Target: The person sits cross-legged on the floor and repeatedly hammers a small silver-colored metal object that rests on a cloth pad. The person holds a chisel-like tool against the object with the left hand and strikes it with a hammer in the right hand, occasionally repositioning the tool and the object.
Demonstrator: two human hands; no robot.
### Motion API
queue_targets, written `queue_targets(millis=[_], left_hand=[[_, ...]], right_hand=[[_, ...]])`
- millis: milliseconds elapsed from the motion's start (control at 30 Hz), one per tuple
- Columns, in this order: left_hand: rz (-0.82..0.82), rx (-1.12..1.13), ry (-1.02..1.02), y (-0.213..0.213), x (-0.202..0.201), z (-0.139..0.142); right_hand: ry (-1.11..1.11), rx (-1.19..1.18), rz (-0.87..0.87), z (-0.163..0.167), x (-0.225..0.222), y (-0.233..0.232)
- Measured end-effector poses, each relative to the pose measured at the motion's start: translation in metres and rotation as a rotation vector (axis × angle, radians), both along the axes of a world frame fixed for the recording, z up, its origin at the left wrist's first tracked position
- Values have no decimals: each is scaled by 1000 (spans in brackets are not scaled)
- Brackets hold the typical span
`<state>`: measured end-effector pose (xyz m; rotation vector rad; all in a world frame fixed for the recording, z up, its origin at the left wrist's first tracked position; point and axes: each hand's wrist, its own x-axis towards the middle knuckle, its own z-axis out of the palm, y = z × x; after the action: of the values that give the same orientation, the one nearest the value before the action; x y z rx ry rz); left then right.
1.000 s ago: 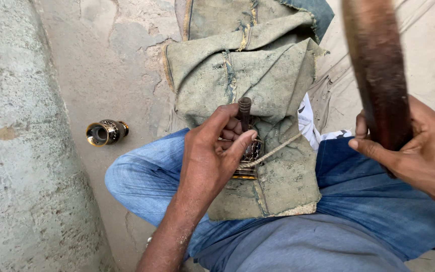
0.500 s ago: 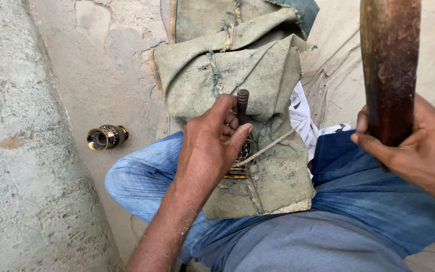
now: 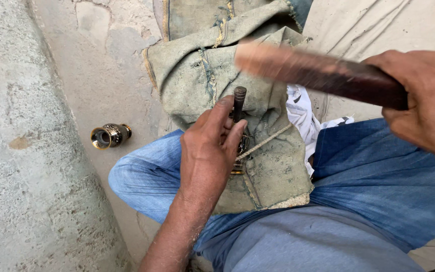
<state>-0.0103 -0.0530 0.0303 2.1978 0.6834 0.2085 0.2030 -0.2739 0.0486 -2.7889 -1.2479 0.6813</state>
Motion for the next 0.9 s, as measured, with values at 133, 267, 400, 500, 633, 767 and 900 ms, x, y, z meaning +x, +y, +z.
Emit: queue_targets(millis=[133,267,400,500,633,767,900], left_hand=[[12,33,-58,-1,-1,-2],[11,58,-55,-3,-1,-2],[23,13,-23,-1,2,-2],[17,-15,-23,0,4,-2],[19,3,-44,-2,4,-1],[-12,70,-86,-1,2,-2],[-11,42,-64,0,2,-4]], right_hand=[[42,-16,-56,2,2,3],[-130,-21,250,5,5,8],[25,-3,-37,4,6,10],[-53,-95,78,-1,8,9],[-13,-51,61,-5,7,4],[75,109,-71,-2,1,2],[40,-85,-43,4,-1,6]])
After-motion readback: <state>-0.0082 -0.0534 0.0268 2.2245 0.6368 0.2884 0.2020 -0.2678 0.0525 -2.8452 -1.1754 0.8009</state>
